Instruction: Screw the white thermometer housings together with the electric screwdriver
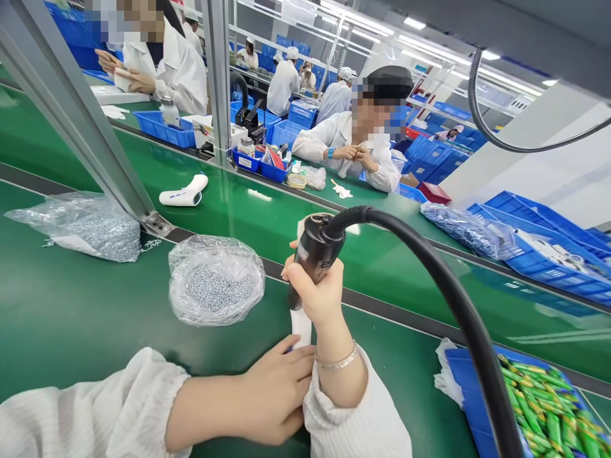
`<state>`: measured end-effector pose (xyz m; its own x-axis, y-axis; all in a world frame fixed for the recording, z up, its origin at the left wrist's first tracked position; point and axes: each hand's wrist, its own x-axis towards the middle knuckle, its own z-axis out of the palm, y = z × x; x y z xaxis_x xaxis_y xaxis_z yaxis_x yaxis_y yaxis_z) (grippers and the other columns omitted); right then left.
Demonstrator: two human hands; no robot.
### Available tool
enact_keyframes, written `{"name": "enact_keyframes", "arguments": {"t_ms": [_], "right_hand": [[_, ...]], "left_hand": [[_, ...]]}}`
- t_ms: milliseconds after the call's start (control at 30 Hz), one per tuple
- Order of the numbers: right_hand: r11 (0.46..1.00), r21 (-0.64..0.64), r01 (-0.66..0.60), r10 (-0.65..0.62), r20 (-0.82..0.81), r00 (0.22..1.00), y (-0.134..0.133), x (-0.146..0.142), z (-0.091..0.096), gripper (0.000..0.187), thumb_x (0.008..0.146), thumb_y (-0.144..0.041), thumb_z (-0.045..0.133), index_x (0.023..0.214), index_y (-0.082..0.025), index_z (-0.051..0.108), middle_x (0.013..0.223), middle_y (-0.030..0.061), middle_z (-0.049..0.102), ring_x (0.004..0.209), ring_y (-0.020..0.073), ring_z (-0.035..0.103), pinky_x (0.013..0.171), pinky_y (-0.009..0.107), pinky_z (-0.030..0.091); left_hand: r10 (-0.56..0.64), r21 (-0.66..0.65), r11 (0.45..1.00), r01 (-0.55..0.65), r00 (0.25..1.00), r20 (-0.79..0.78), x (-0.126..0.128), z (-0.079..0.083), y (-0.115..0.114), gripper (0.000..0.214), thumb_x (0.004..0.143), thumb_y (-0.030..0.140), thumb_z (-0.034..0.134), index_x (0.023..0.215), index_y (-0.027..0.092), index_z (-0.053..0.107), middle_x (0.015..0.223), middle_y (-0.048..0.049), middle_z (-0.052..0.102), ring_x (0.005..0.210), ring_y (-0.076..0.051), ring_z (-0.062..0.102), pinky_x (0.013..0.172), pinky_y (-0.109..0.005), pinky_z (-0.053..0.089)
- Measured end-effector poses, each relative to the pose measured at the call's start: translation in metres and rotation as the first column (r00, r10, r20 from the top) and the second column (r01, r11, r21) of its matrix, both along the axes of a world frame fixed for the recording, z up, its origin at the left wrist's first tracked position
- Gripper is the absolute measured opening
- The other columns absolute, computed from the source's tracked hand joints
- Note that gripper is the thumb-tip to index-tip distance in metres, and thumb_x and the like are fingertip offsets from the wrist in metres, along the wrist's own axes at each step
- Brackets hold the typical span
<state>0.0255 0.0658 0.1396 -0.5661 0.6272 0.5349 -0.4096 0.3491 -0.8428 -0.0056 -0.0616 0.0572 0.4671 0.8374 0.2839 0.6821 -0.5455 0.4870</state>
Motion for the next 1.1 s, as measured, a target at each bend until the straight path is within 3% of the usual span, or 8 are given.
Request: {"name": "enact_keyframes", "arguments": {"t_ms": [367,633,733,833,933,1000,1067,1100], "right_hand": [[0.999,-0.030,-0.021,0.023,0.057,0.998,0.002,0.000,-0.002,0.027,0.079,-0.041,0.068,0.088,-0.017,0.058,0.062,0.0011,0.056,0.052,0.0144,0.052,0.046,0.024,0.043],[0.999,-0.015,0.034,-0.033,0.079,0.996,0.004,-0.003,-0.007,0.030,0.077,-0.042,0.068,0.088,-0.015,0.058,0.061,0.0021,0.057,0.051,0.0155,0.052,0.048,0.027,0.043],[0.999,0.001,0.040,-0.039,0.073,0.997,-0.002,-0.003,0.009,0.034,0.077,-0.045,0.069,0.090,-0.016,0.058,0.059,0.0020,0.057,0.048,0.0152,0.051,0.044,0.026,0.042],[0.995,0.041,0.092,-0.090,-0.043,0.995,-0.013,0.009,0.040,0.037,0.076,-0.052,0.068,0.091,-0.019,0.060,0.056,0.0006,0.055,0.045,0.0144,0.048,0.040,0.024,0.037],[0.952,0.150,0.269,-0.223,-0.265,0.938,-0.022,0.039,0.065,0.043,0.073,-0.059,0.069,0.094,-0.023,0.062,0.059,0.0013,0.053,0.046,0.0153,0.047,0.040,0.026,0.036],[0.895,0.258,0.363,-0.263,-0.351,0.899,-0.030,0.063,0.069,0.036,0.076,-0.053,0.069,0.097,-0.026,0.059,0.060,0.0003,0.053,0.045,0.0158,0.048,0.042,0.027,0.038],[0.836,0.326,0.442,-0.327,-0.352,0.877,-0.042,0.082,0.066,0.017,0.087,-0.039,0.060,0.099,-0.030,0.053,0.055,-0.0030,0.053,0.042,0.0158,0.050,0.044,0.027,0.040],[0.802,0.278,0.528,-0.437,-0.330,0.837,-0.049,0.087,0.063,0.012,0.094,-0.040,0.048,0.102,-0.031,0.049,0.053,-0.0041,0.052,0.040,0.0165,0.050,0.045,0.029,0.041]], "left_hand": [[-0.002,-0.024,1.000,0.003,0.999,0.032,0.000,0.002,-0.001,0.039,0.084,0.031,0.042,0.117,0.013,0.050,0.120,-0.0121,0.055,0.126,-0.025,0.036,0.108,-0.050,0.021],[-0.011,-0.039,0.999,0.013,0.999,0.047,-0.002,0.000,0.001,0.040,0.082,0.030,0.044,0.118,0.013,0.049,0.121,-0.0116,0.055,0.127,-0.025,0.035,0.108,-0.051,0.022],[-0.030,-0.046,0.998,0.032,0.999,0.045,-0.005,0.000,0.001,0.040,0.082,0.030,0.045,0.119,0.015,0.048,0.123,-0.0103,0.054,0.127,-0.024,0.035,0.108,-0.052,0.022],[-0.046,-0.038,0.998,0.046,0.999,0.009,-0.007,-0.004,0.003,0.048,0.083,0.036,0.047,0.128,0.017,0.041,0.135,-0.0104,0.045,0.130,-0.025,0.032,0.106,-0.053,0.025],[-0.004,0.039,0.999,0.007,0.995,-0.095,-0.008,-0.019,0.007,0.063,0.081,0.044,0.055,0.135,0.020,0.033,0.141,-0.0146,0.036,0.130,-0.031,0.032,0.102,-0.052,0.032],[0.089,0.144,0.987,-0.072,0.989,-0.116,-0.011,-0.032,0.009,0.057,0.080,0.038,0.058,0.133,0.029,0.037,0.137,-0.0121,0.044,0.124,-0.031,0.041,0.096,-0.046,0.040],[0.167,0.245,0.957,-0.158,0.986,-0.018,-0.020,-0.041,0.010,0.048,0.080,0.028,0.057,0.125,0.040,0.046,0.122,-0.0048,0.058,0.109,-0.028,0.056,0.086,-0.038,0.048],[0.184,0.262,0.945,-0.198,0.980,0.078,-0.027,-0.042,0.012,0.048,0.078,0.027,0.057,0.122,0.044,0.049,0.112,-0.0017,0.064,0.099,-0.026,0.061,0.078,-0.034,0.051]]}}
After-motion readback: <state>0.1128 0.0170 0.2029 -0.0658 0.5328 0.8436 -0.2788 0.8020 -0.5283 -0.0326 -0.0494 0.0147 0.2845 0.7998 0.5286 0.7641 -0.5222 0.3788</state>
